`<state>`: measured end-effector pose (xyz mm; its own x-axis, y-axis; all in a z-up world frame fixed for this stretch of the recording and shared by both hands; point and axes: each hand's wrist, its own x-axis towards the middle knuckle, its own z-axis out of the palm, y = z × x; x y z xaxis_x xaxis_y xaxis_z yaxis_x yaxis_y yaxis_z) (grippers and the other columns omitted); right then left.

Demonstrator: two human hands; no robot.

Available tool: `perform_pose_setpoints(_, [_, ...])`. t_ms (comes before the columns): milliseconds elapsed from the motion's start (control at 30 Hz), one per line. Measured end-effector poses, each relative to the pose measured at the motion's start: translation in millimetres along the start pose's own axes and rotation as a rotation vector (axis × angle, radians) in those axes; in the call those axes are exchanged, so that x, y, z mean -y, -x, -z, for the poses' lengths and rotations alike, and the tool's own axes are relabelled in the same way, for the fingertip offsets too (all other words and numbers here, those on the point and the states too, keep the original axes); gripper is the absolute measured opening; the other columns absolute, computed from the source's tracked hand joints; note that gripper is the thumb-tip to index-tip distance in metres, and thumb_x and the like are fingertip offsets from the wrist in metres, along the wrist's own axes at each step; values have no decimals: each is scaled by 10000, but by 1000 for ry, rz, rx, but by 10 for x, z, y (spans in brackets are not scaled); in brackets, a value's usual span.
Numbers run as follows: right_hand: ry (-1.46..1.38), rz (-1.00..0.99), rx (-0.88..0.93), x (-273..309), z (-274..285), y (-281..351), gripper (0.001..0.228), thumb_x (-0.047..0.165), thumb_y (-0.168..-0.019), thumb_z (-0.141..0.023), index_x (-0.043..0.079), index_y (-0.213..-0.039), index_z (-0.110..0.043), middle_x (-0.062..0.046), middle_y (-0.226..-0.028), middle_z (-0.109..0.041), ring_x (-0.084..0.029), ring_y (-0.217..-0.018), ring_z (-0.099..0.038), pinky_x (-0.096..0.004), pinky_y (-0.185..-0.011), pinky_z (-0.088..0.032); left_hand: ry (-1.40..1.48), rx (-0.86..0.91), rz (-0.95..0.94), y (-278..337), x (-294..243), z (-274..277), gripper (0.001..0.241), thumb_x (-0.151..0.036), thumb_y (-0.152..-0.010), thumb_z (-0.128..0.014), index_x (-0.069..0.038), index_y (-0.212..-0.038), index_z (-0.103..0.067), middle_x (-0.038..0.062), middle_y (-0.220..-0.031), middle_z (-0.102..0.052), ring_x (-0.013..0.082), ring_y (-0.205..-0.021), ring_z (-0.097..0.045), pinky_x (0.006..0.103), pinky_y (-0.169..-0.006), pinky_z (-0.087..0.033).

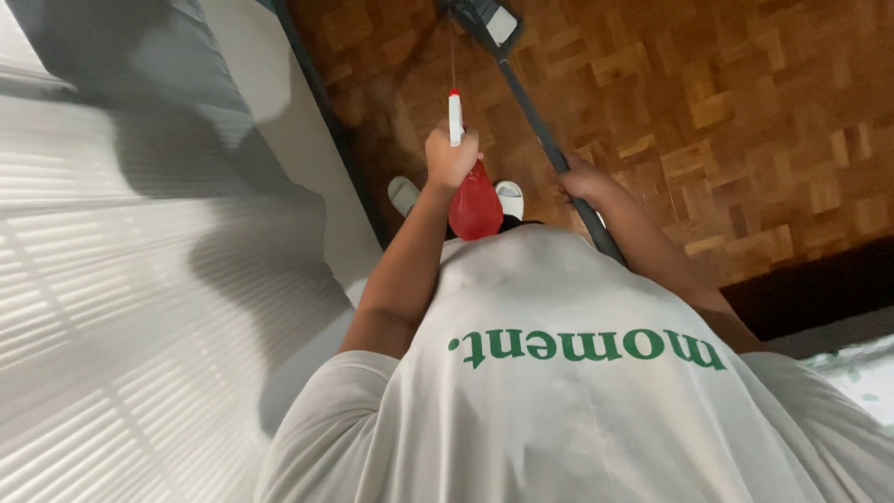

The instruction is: Mopping a wooden floor in a bedroom using a spray bottle and a mop.

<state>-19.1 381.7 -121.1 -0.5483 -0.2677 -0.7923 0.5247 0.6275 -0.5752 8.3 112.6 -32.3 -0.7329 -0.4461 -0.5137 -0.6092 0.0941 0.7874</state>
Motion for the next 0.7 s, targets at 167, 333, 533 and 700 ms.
perform_pose_setpoints(167, [-49, 12, 18, -206, 115, 40, 643, 116, -949, -493, 0, -1559, -327, -105, -753, -524, -201, -548, -547, -373, -456, -539, -39, 10, -12, -84, 251, -212, 385, -308, -835, -720, -64, -1125, -653, 120, -892, -737, 226, -614, -773, 345, -702, -611])
perform_pose_setpoints(333, [-57, 13, 6, -662, 217, -344, 645, 157, -960, -566, 59, -1560, -352, -89, -731, -576, -211, -513, -576, -400, -419, -537, -29, 5, -25, 208, -37, -288, 323, -272, -826, -691, -40, -1050, -681, 143, -738, -732, 257, -648, -772, 338, -718, -603])
perform_pose_setpoints(533, [-76, 24, 5, -459, 215, -206, 611, 137, -963, -543, 45, -1543, -374, -97, -711, -565, -210, -516, -578, -399, -429, -530, -1, 15, -50, 329, -64, -397, 284, -267, -829, -699, -37, -996, -685, 133, -704, -724, 225, -605, -763, 331, -701, -609])
perform_pose_setpoints(700, [-97, -38, 30, -300, 303, -198, 634, 166, -949, -559, 52, -1541, -365, -47, -708, -545, -169, -523, -568, -359, -434, -535, 25, 28, -27, 360, -162, -364, 338, -269, -881, -671, -18, -1105, -636, 119, -740, -695, 222, -665, -754, 318, -745, -584])
